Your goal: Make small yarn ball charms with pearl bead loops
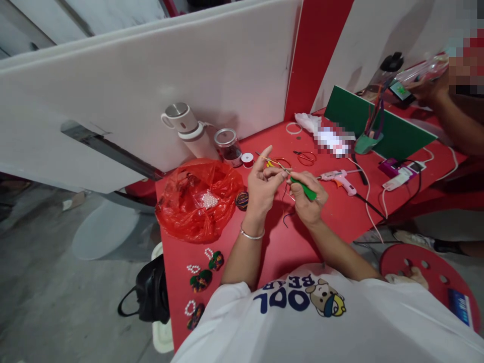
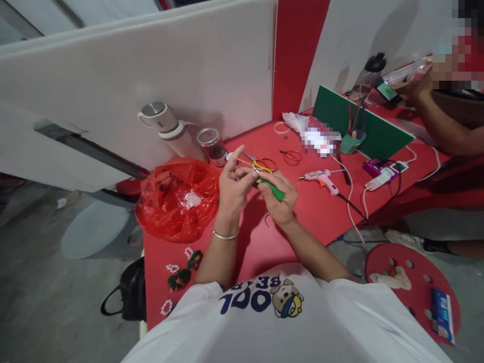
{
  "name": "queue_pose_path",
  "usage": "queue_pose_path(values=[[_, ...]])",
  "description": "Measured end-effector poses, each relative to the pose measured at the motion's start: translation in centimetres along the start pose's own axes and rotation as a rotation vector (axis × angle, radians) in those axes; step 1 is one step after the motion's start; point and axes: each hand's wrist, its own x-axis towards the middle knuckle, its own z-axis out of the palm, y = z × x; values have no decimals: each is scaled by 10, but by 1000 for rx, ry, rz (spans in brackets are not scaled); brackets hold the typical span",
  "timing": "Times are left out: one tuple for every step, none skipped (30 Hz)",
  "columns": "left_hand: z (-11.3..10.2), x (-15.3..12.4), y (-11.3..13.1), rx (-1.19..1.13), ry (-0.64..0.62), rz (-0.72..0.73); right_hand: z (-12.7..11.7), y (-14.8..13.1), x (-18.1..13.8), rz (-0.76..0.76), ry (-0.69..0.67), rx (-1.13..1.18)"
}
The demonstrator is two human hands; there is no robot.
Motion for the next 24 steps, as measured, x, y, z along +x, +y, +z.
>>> queue_pose_path(values=[[0,0,1,-33,-1,-18,1,0,-1,-25,6,-7],[0,-1,3,-66,-3,-40,1,1,-1,-51,10,-6],[0,-1,4,-95,-5,-64,2,1,-2,-74,9,3],[-1,-2,5,-120,-6,-89,2,2,-2,-93,6,14],[-1,-2,6,-137,-7,-111,2,4,-3,-106,1,21],[-2,-2,7,-147,-7,-129,1,5,-3,-114,-5,22],[-3,-2,8,-151,-5,-141,0,7,-4,-114,-14,19],[-3,-2,9,-152,0,-149,-1,9,-5,-112,-24,15],[-4,-1,10,-151,4,-156,-2,11,-5,-114,-30,17],[-5,-1,11,-145,7,-164,-3,12,-6,-116,-36,22],[-6,0,13,-136,8,-173,-4,14,-7,-118,-41,31],[-6,0,14,-123,7,-182,-6,15,-7,-121,-43,40],[-7,0,15,-107,4,-191,-7,16,-7,-125,-46,48],[-8,0,16,-91,0,-198,-9,17,-6,-131,-53,52],[-9,0,17,-75,-3,-203,-11,18,-5,-138,-66,52],[-10,0,18,-61,-5,-206,-13,19,-4,-149,-86,45],[-11,0,19,-46,-6,-211,-16,21,-2,-167,-110,34],[-12,0,20,-32,-5,-216,-18,22,0,-188,-139,19],[-13,0,21,-18,-5,-221,-21,23,2,-211,-166,2],[-14,0,22,-7,-6,-227,-24,24,4,-232,-192,-13],[-15,-1,22,2,-10,-232,-27,25,6,-251,-215,-26],[-16,-1,23,8,-18,-233,-30,26,7,-265,-235,-35],[-17,-1,23,12,-28,-231,-32,27,8,-275,-250,-41],[-18,0,24,15,-40,-227,-35,28,9,-279,-266,-45]])
